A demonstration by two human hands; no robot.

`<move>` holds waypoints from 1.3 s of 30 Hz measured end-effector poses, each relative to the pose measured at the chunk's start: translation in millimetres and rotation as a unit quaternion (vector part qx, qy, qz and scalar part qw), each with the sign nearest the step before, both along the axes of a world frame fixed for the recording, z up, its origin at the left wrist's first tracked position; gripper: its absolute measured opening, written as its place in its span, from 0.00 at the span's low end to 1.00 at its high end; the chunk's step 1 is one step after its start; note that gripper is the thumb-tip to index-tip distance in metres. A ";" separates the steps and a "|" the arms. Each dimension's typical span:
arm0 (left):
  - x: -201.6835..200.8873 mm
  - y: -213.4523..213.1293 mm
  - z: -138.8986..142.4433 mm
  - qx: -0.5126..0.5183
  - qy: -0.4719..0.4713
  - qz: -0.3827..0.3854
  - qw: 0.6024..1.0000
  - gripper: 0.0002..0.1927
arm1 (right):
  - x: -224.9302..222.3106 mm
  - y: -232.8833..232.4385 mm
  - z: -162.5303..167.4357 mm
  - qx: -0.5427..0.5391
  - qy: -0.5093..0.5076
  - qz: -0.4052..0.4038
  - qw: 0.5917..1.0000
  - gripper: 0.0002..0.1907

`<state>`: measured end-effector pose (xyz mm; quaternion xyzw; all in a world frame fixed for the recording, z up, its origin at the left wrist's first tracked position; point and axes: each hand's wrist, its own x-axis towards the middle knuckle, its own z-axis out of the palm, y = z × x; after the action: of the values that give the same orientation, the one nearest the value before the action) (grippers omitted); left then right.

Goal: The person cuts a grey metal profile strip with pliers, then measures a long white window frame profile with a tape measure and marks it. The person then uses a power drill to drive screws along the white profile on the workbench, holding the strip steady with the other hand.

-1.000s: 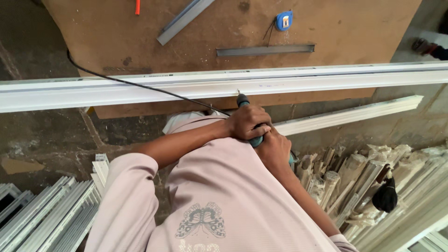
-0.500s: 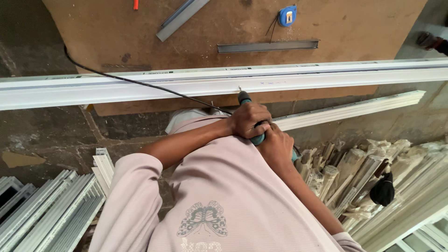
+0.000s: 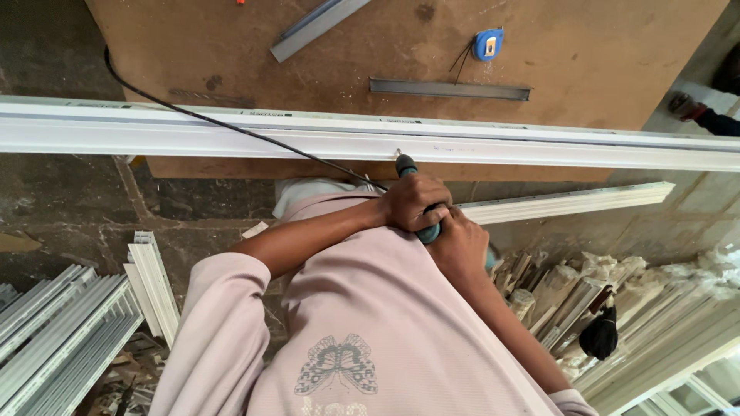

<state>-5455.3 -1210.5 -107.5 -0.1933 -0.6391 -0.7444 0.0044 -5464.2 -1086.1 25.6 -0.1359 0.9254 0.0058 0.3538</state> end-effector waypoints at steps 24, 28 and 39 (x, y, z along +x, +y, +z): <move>112.2 -72.3 -81.2 -0.692 -0.124 -0.013 0.711 0.39 | 73.0 44.9 -27.5 -0.361 0.086 -0.150 0.916 0.35; 115.4 -69.1 -89.9 -0.687 -0.137 -0.035 0.713 0.43 | 93.0 78.0 -45.8 -0.342 0.108 -0.244 0.901 0.36; 98.4 -56.4 -58.5 -0.668 -0.181 -0.039 0.721 0.45 | 88.5 234.2 -81.8 -0.444 0.252 -0.549 0.662 0.31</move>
<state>-5356.9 -1266.9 -166.1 -0.0322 -0.9513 -0.1443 -0.2704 -5375.7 -851.9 -56.2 0.2625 0.7786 -0.5672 -0.0557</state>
